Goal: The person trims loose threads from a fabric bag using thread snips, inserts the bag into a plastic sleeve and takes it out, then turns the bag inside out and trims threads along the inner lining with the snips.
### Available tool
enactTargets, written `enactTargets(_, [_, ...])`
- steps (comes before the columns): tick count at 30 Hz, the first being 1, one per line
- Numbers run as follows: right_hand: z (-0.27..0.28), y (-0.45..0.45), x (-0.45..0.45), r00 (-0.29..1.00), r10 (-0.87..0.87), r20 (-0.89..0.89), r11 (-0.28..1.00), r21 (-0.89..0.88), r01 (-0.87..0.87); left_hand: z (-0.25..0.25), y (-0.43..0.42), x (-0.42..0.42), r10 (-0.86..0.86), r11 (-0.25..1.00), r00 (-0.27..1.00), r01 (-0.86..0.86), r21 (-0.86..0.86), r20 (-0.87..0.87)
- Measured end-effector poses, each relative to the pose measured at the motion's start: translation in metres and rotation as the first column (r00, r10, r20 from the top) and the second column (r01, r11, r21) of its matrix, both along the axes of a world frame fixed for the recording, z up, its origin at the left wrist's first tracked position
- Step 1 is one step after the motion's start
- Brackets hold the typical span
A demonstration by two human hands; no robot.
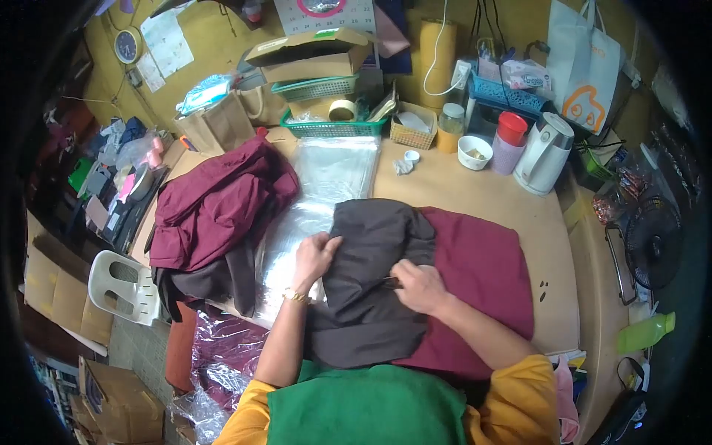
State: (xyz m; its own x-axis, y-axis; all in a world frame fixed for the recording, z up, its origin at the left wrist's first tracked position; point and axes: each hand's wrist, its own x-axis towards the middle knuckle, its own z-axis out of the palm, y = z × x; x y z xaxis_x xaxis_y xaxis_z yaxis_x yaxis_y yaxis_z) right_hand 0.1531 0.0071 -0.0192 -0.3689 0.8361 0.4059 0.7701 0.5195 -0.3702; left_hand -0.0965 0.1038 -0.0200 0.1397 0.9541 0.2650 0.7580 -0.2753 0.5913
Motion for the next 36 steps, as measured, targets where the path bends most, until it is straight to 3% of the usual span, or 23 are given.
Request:
enactTargets(2, [-0.010,0.008,0.037,0.998,-0.015,-0.058,0.999,0.042,0.018,-0.018,0.003,-0.016,0.057,0.995,0.901,-0.015,-0.100,0.429])
enactTargets(4, [-0.004,0.017,0.065,0.998,0.051,-0.021,0.999,0.008,-0.051,0.011,-0.024,-0.013,0.170,0.913,0.646,0.182,-0.366,0.744])
enactTargets(6, [-0.002,0.027,0.072,0.996,0.074,-0.045,0.996,-0.043,-0.076,-0.002,-0.031,-0.016,0.066,0.940,0.720,0.188,-0.285,0.691])
enactTargets(8, [0.005,0.032,0.067,0.992,0.104,-0.068,0.990,-0.086,-0.109,-0.008,-0.041,-0.015,0.087,0.946,0.675,0.174,-0.273,0.732])
enactTargets(10, [0.028,0.031,0.044,0.935,-0.064,-0.349,0.884,-0.455,-0.109,-0.009,-0.049,-0.014,0.104,0.954,0.629,0.157,-0.256,0.770])
enactTargets(11, [0.041,0.027,0.031,0.873,-0.040,-0.486,0.883,-0.427,-0.197,-0.010,-0.053,-0.014,0.139,0.961,0.657,0.093,-0.262,0.741])
enactTargets(12, [0.060,0.020,0.016,0.873,-0.037,-0.487,0.881,-0.428,-0.201,-0.008,-0.057,-0.014,0.176,0.963,0.681,0.030,-0.266,0.711])
enactTargets(14, [0.098,0.004,-0.012,0.412,-0.118,-0.904,0.643,-0.386,-0.662,0.008,-0.068,-0.016,0.192,0.955,0.715,0.023,-0.297,0.672])
enactTargets(15, [0.113,0.000,-0.025,0.411,-0.122,-0.904,0.642,-0.387,-0.661,0.003,-0.069,-0.022,0.126,0.947,0.793,0.082,-0.310,0.596])
enactTargets(17, [0.137,0.001,-0.047,0.025,-0.051,-0.998,0.560,-0.049,-0.827,-0.005,-0.071,-0.037,0.006,0.928,0.924,0.136,-0.346,0.381])
enactTargets(18, [0.141,0.006,-0.055,0.025,-0.051,-0.998,0.558,-0.050,-0.828,0.005,-0.075,-0.038,0.008,0.928,0.924,0.135,-0.346,0.382])
enactTargets(20, [0.149,0.018,-0.066,-0.133,-0.038,-0.990,0.604,0.083,-0.792,0.027,-0.085,-0.042,0.028,0.925,0.957,0.084,-0.371,0.287])
enactTargets(21, [0.142,0.028,-0.068,-0.168,-0.024,-0.986,0.577,0.123,-0.808,0.017,-0.087,-0.048,0.037,0.957,0.924,0.077,-0.280,0.380])
enactTargets(22, [0.139,0.032,-0.071,-0.168,-0.025,-0.985,0.569,0.124,-0.813,0.009,-0.087,-0.057,0.045,0.958,0.924,0.068,-0.280,0.379])
enactTargets(24, [0.133,0.040,-0.077,0.071,-0.078,-0.994,0.673,-0.105,-0.732,-0.002,-0.085,-0.075,0.135,0.917,0.735,0.161,-0.364,0.665])
enactTargets(25, [0.117,0.048,-0.086,0.202,-0.085,-0.976,0.777,-0.192,-0.599,-0.007,-0.085,-0.080,0.095,0.924,0.593,0.246,-0.292,0.799])
enactTargets(26, [0.104,0.052,-0.090,0.202,-0.086,-0.976,0.771,-0.193,-0.607,-0.002,-0.087,-0.077,0.103,0.926,0.593,0.237,-0.295,0.799])
enactTargets(28, [0.080,0.060,-0.093,0.440,-0.184,-0.879,0.797,-0.396,-0.456,0.014,-0.091,-0.065,0.266,0.911,0.082,0.304,-0.278,0.960])
enactTargets(29, [0.068,0.063,-0.086,0.479,-0.206,-0.853,0.709,-0.468,-0.528,0.006,-0.089,-0.070,0.254,0.864,-0.172,0.482,-0.144,0.952])
enactTargets(30, [0.045,0.069,-0.090,0.481,-0.204,-0.852,0.706,-0.469,-0.531,-0.002,-0.087,-0.072,0.254,0.867,-0.175,0.478,-0.143,0.951])
enactTargets(32, [0.004,0.073,-0.098,0.694,0.010,-0.720,0.934,-0.240,-0.263,-0.011,-0.081,-0.073,0.252,0.855,-0.403,0.519,-0.007,0.880])
enactTargets(33, [0.029,0.054,-0.099,0.849,-0.105,-0.518,0.927,-0.359,-0.105,-0.005,-0.081,-0.073,0.256,0.880,-0.437,0.475,-0.020,0.862])
enactTargets(36, [0.058,0.033,-0.106,0.925,-0.054,-0.376,0.961,-0.272,-0.054,-0.001,-0.079,-0.082,0.218,0.908,-0.406,0.418,-0.033,0.887])
